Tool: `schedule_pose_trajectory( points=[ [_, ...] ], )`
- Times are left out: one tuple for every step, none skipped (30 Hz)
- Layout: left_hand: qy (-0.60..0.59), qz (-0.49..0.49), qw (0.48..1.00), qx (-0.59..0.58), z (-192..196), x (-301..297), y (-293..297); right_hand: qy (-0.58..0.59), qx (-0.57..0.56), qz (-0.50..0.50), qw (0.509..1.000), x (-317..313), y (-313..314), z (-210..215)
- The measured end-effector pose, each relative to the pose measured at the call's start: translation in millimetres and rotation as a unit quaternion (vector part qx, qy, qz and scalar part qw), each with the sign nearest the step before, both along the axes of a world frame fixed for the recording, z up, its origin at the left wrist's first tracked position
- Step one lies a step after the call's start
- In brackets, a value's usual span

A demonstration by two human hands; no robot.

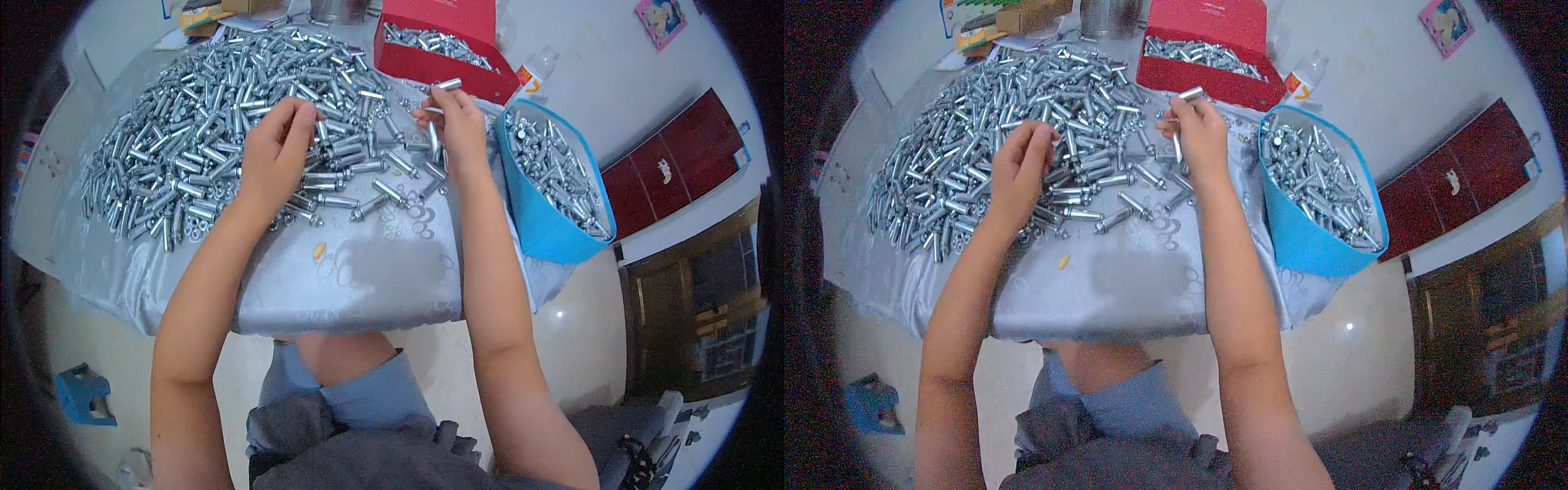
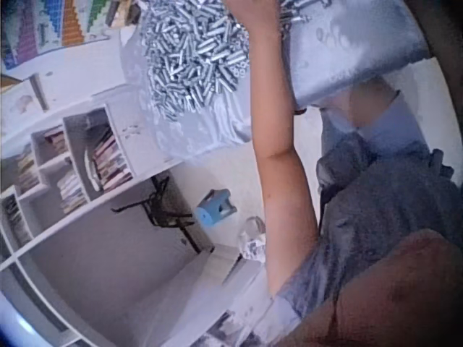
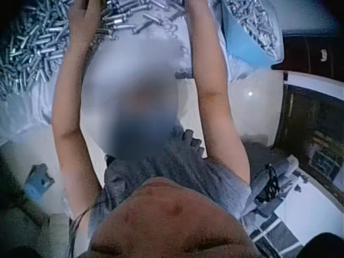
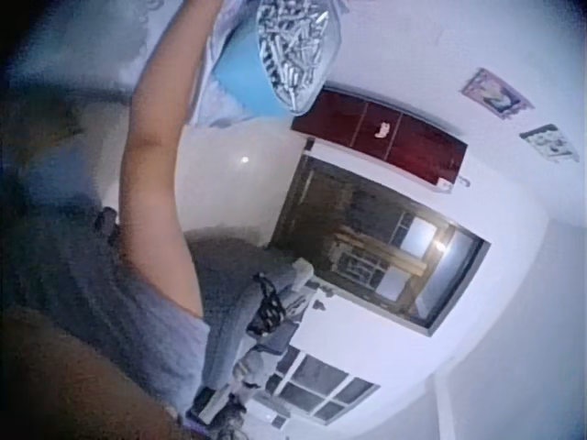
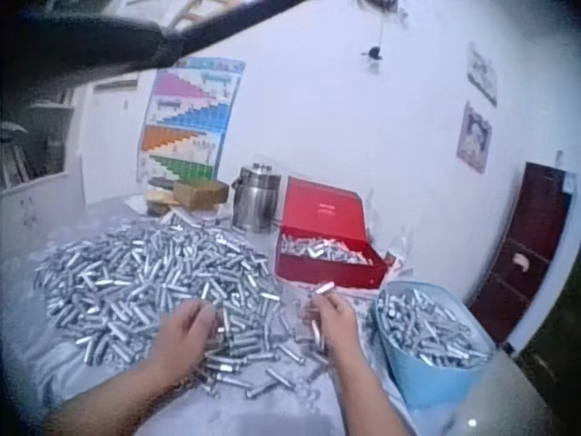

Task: The person sits at a table covered with a large pile of metal bolts and washers. They repeatedly pick up a bolt and a washer, thread the washer onto the bolt, and place the assembled unit into a blue plastic bin. The person continues this repetitive assembly process throughout the video.

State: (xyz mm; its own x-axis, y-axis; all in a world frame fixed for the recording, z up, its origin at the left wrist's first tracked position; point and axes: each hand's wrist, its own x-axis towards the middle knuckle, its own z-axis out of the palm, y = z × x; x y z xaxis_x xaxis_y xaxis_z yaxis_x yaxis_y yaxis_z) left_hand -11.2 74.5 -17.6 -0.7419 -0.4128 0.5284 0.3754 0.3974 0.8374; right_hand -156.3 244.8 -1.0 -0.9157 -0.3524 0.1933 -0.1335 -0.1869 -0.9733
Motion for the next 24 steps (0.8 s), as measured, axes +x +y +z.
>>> schedule_pose_trajectory(
  points=[
    [0.016, 0.005, 1.0, -0.003, 1, -2, 0, 0.007, 0.006, 0.0, 1.0, 0, 1, 2],
    [0.007, 0.01, 1.0, 0.002, 1, -1, -2, 0.014, 0.011, -0.001, 1.0, -1, 1, 3],
    [0.006, 0.012, 1.0, 0.001, 0, -1, -3, 0.023, 0.017, 0.0, 1.0, -2, 2, 1],
    [0.004, 0.013, 1.0, 0.0, -1, -2, -4, 0.031, 0.023, 0.0, 0.999, -4, 3, -1],
    [0.003, 0.013, 1.0, -0.002, -2, -3, -5, 0.039, 0.029, 0.0, 0.999, -6, 4, -3],
    [-0.002, 0.016, 1.0, -0.005, -2, -3, -4, 0.064, 0.043, -0.008, 0.997, -8, 5, -4],
    [-0.009, 0.02, 1.0, -0.013, -1, -3, -3, 0.088, 0.057, -0.016, 0.994, -10, 6, -5],
    [-0.015, 0.024, 0.999, -0.021, 0, -3, -2, 0.112, 0.07, -0.023, 0.991, -12, 7, -6],
    [-0.022, 0.028, 0.999, -0.029, 0, -4, -1, 0.14, 0.07, -0.038, 0.987, -12, 7, -7],
    [-0.022, 0.021, 0.999, -0.028, -1, -4, -2, 0.168, 0.068, -0.054, 0.982, -11, 7, -7],
    [-0.023, 0.013, 0.999, -0.026, -3, -5, -2, 0.195, 0.067, -0.069, 0.976, -10, 6, -7],
    [-0.023, 0.005, 0.999, -0.024, -3, -5, -2, 0.197, 0.063, -0.07, 0.976, -9, 6, -6],
    [-0.026, 0.002, 0.999, -0.024, -4, -5, -1, 0.2, 0.06, -0.071, 0.975, -7, 7, -5],
    [-0.028, -0.002, 0.999, -0.023, -4, -5, 0, 0.203, 0.056, -0.071, 0.975, -6, 7, -4],
    [-0.031, -0.006, 0.999, -0.023, -3, -6, 0, 0.201, 0.057, -0.071, 0.975, -5, 8, -2],
    [-0.025, -0.007, 0.999, -0.019, -4, -6, 0, 0.198, 0.059, -0.07, 0.976, -4, 7, -1],
    [-0.019, -0.007, 1.0, -0.016, -4, -6, -1, 0.196, 0.061, -0.068, 0.976, -3, 7, -1],
    [-0.013, -0.007, 1.0, -0.012, -5, -6, -1, 0.194, 0.057, -0.07, 0.977, -3, 7, -1],
    [-0.014, -0.01, 1.0, -0.013, -5, -6, 0, 0.194, 0.051, -0.073, 0.977, -4, 7, -2],
    [-0.015, -0.011, 1.0, -0.013, -5, -6, 1, 0.195, 0.046, -0.075, 0.977, -5, 6, -2],
    [-0.016, -0.012, 1.0, -0.013, -5, -7, 3, 0.194, 0.042, -0.087, 0.976, -5, 9, -2],
    [-0.019, 0.0, 0.999, -0.027, -5, -6, 1, 0.191, 0.033, -0.091, 0.977, -5, 8, -2],
    [-0.051, 0.015, 0.998, -0.032, -2, -4, 2, 0.188, 0.023, -0.095, 0.977, -5, 7, -1],
    [-0.059, 0.013, 0.997, -0.039, 0, -2, 2, 0.189, 0.004, -0.106, 0.976, -4, 5, -1]
  ],
)
